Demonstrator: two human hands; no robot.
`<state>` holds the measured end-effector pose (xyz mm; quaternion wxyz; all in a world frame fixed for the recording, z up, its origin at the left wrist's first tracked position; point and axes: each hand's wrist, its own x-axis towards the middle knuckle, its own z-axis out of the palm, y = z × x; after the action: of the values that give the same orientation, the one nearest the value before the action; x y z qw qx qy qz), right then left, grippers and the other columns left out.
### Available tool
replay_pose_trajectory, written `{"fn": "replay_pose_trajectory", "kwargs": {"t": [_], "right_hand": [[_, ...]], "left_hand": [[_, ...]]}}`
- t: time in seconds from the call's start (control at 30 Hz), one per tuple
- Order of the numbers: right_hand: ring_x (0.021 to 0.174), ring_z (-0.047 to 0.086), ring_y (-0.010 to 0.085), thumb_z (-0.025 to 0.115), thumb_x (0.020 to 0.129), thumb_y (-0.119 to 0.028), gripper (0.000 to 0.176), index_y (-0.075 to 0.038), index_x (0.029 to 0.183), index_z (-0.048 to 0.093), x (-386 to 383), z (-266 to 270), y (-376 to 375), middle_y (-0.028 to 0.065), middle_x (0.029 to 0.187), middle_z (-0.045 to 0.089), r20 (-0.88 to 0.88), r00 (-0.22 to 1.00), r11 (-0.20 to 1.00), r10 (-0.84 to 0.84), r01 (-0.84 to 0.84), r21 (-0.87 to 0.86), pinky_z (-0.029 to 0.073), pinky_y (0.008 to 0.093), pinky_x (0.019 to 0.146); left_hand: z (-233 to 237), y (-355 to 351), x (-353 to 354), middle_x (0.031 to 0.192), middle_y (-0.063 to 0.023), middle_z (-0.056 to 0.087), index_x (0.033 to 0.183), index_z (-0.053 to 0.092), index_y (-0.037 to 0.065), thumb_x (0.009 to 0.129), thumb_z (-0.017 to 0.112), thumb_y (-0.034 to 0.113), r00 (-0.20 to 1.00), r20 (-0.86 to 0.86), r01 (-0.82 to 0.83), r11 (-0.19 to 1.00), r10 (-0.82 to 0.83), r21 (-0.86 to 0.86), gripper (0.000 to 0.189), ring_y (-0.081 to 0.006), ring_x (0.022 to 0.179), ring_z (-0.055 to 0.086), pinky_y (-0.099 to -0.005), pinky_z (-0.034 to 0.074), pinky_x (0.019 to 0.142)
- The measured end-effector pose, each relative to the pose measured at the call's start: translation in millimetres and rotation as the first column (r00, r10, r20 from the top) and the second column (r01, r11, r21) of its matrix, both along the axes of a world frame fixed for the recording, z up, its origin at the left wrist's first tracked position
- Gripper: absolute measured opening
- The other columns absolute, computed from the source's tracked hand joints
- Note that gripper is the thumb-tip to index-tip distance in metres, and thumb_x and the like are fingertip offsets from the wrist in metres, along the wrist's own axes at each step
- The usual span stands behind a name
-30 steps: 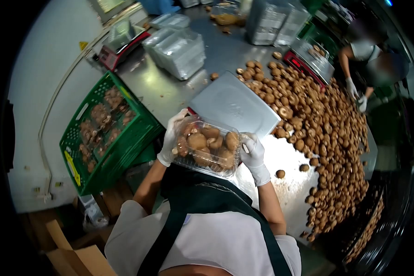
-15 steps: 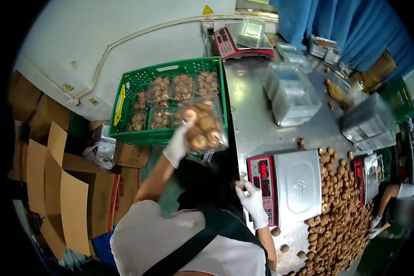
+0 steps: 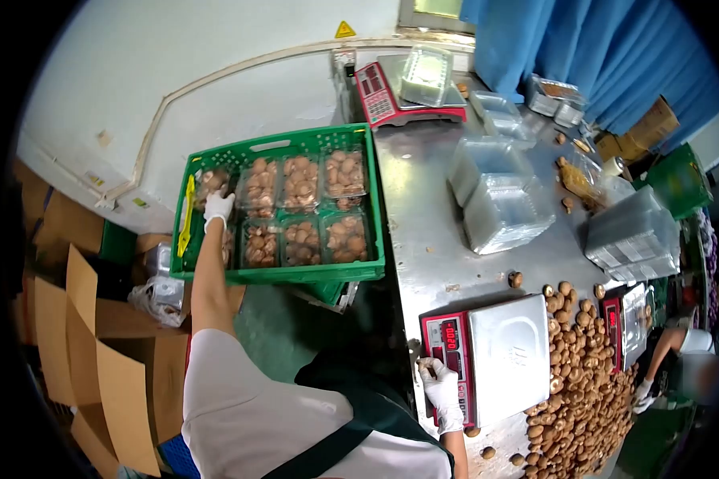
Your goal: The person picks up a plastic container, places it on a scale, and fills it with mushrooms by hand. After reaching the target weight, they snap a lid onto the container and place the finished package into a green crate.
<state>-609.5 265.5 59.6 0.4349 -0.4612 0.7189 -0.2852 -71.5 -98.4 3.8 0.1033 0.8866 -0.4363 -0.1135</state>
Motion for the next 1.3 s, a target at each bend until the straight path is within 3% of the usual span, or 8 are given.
{"fn": "replay_pose_trajectory", "kwargs": {"t": [0.2, 0.33, 0.53, 0.73, 0.93, 1.1, 1.17, 1.3], "right_hand": [[0.074, 0.06, 0.0067, 0.062, 0.087, -0.009, 0.012, -0.002, 0.095, 0.067, -6.4, 13.3, 14.3, 0.0066, 0.079, 0.068, -0.069, 0.986, 0.988, -0.155, 0.155, -0.01, 0.049, 0.0229, 0.069], [0.072, 0.065, 0.0143, 0.061, 0.086, -0.011, 0.013, -0.003, 0.095, 0.066, -6.8, 24.7, 26.2, 0.0144, 0.08, 0.067, -0.202, 0.966, 0.987, -0.16, 0.159, -0.024, 0.051, 0.0263, 0.069], [0.076, 0.065, 0.0315, 0.06, 0.085, -0.021, 0.017, -0.009, 0.097, 0.066, -6.3, 22.9, 67.9, 0.0152, 0.084, 0.066, -0.177, 0.931, 0.948, -0.318, 0.316, -0.043, 0.052, 0.0374, 0.069], [0.069, 0.061, 0.0361, 0.055, 0.088, -0.031, 0.022, -0.01, 0.092, 0.063, -3.4, 5.6, 138.5, 0.0177, 0.074, 0.063, -0.242, 0.795, 0.831, -0.556, 0.537, -0.145, 0.05, 0.0431, 0.064], [0.072, 0.064, 0.0328, 0.051, 0.088, -0.031, 0.025, -0.013, 0.099, 0.064, 4.4, 14.2, 193.8, 0.015, 0.079, 0.066, -0.174, 0.699, 0.714, -0.693, 0.7, -0.03, 0.051, 0.0387, 0.071], [0.076, 0.064, 0.0321, 0.051, 0.087, -0.031, 0.026, -0.013, 0.1, 0.065, 3.4, 26.7, 224.3, 0.0135, 0.082, 0.067, -0.161, 0.655, 0.659, -0.739, 0.751, 0.034, 0.05, 0.04, 0.075], [0.076, 0.064, 0.0325, 0.05, 0.087, -0.03, 0.026, -0.013, 0.101, 0.065, 0.6, 20.1, 237.2, 0.0135, 0.082, 0.067, -0.239, 0.635, 0.657, -0.734, 0.753, -0.017, 0.05, 0.0402, 0.075], [0.077, 0.064, 0.0326, 0.051, 0.086, -0.03, 0.026, -0.014, 0.101, 0.065, -5.3, 12.8, 263.0, 0.0134, 0.082, 0.067, -0.227, 0.586, 0.6, -0.778, 0.8, 0.008, 0.049, 0.0405, 0.076]], "left_hand": [[13.5, -49.5, -181.9, 0.134, -0.0149, 0.047, 0.112, 0.062, 0.01, 0.079, 0.064, 0.031, 0.855, 0.036, 0.465, 0.732, -0.518, -0.498, 0.039, -0.0324, 0.12, 0.046, -0.0415, 0.037, 0.101], [72.1, -30.6, -358.1, 0.125, -0.0149, 0.054, 0.111, 0.061, 0.007, 0.081, 0.064, 0.022, 0.391, 0.042, 0.643, 0.24, -0.92, -0.728, 0.033, -0.03, 0.116, 0.05, -0.0379, 0.039, 0.101], [107.0, 25.2, -540.5, 0.121, -0.0143, 0.055, 0.121, 0.053, 0.006, 0.086, 0.057, 0.037, -0.143, 0.357, 0.769, -0.331, -0.923, -0.547, 0.047, -0.0305, 0.11, 0.053, -0.0401, 0.044, 0.091], [96.3, -7.9, -593.4, 0.104, -0.0173, 0.065, 0.107, 0.064, 0.003, 0.078, 0.062, 0.027, -0.1, 0.014, 0.91, -0.097, -0.995, -0.404, 0.037, -0.0337, 0.099, 0.06, -0.0391, 0.047, 0.089], [83.5, -61.6, -603.1, 0.081, -0.0157, 0.066, 0.101, 0.065, 0.0, 0.08, 0.057, 0.015, -0.211, 0.146, 0.897, -0.251, -0.967, -0.365, 0.027, -0.0237, 0.07, 0.064, -0.032, 0.049, 0.064], [35.1, -173.0, -630.2, 0.081, -0.0172, 0.066, 0.098, 0.066, 0.0, 0.079, 0.049, 0.012, 0.146, -0.071, 0.96, 0.158, -0.987, -0.231, 0.029, -0.0268, 0.067, 0.064, -0.0349, 0.049, 0.061], [85.8, -156.1, -604.1, 0.1, -0.0188, 0.066, 0.105, 0.066, 0.007, 0.082, 0.05, 0.018, 0.096, 0.117, 0.941, 0.052, -0.988, -0.335, 0.03, -0.0338, 0.089, 0.063, -0.0392, 0.049, 0.077], [214.2, -49.1, -597.0, 0.113, -0.0195, 0.062, 0.121, 0.056, 0.008, 0.093, 0.042, 0.021, 0.515, 0.419, 0.719, 0.11, -0.748, -0.686, 0.034, -0.0381, 0.099, 0.059, -0.0424, 0.046, 0.084]]}}
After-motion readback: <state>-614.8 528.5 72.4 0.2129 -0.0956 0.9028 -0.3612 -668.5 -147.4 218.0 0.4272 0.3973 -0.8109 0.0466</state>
